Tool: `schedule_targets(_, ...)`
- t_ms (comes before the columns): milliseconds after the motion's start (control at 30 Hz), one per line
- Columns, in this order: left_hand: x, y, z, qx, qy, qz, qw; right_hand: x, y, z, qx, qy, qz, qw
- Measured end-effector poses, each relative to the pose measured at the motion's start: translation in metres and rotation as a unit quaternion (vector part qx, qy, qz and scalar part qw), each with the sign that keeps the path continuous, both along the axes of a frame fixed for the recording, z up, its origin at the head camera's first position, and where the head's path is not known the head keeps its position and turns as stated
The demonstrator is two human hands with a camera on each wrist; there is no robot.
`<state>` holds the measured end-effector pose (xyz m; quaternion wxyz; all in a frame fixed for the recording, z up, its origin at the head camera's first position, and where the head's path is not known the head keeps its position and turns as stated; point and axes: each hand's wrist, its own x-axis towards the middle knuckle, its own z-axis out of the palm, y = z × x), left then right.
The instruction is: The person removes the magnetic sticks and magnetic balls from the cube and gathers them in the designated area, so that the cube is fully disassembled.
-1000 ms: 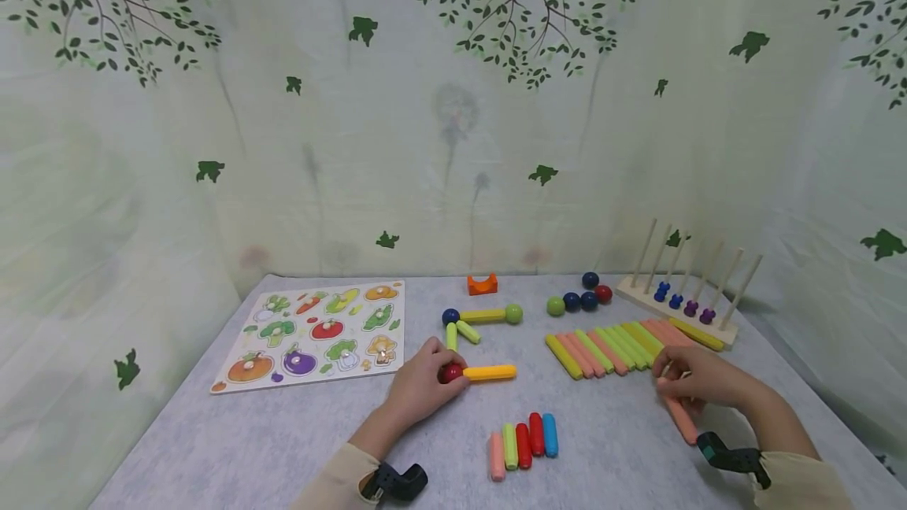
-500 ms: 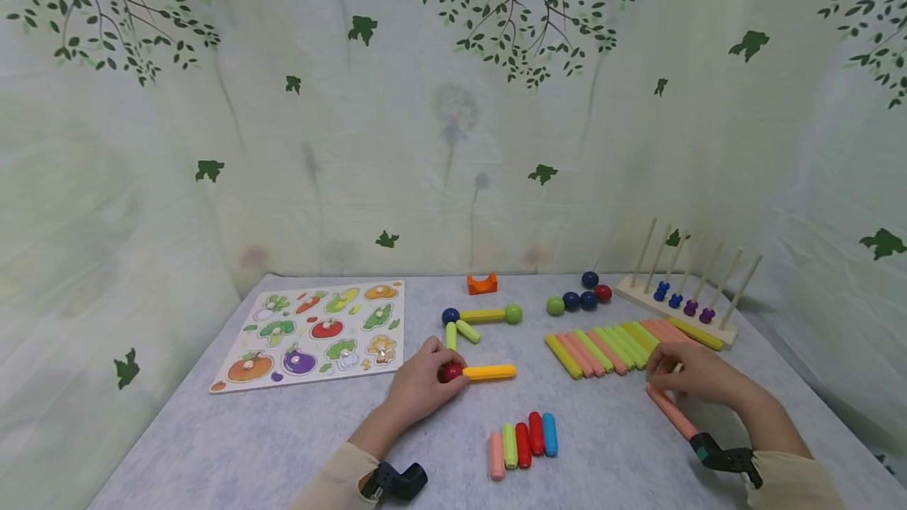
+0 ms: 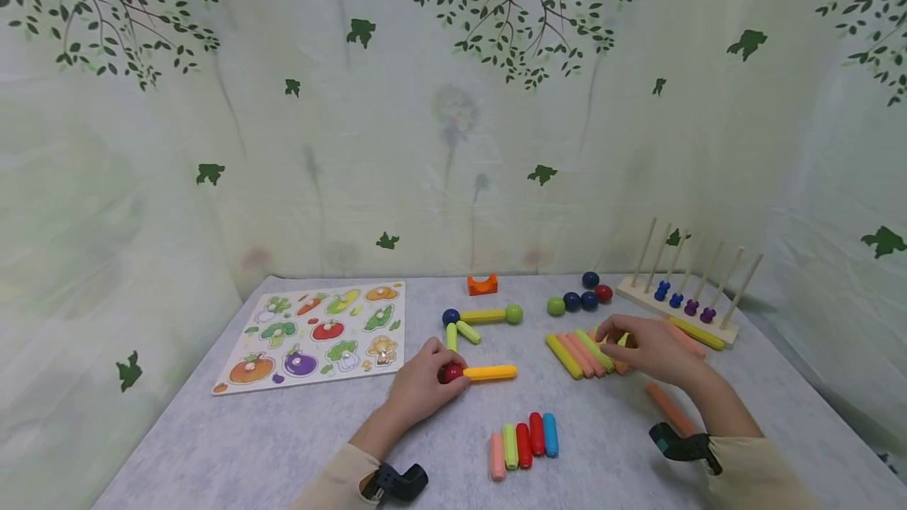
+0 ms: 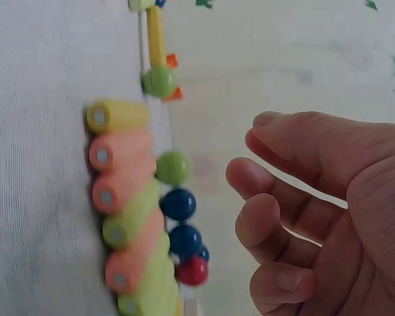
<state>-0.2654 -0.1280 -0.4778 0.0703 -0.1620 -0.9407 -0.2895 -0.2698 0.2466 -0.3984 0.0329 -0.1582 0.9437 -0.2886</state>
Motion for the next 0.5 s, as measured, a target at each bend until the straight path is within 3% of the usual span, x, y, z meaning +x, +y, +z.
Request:
schedule_targets(367, -0.001, 0.0, -0.001, 0.001, -0.001, 0.002, 1.0, -0.012, -0.069, -0.016, -0.026, -0.032, 0.051, 0.9978)
schedule_targets(500, 0.0, 0.0, -0.001, 0.001, -0.006, -0.002, 1.0, -0.015, -0.089, -0.023, -0.027, -0.063, 0.061, 0.9958)
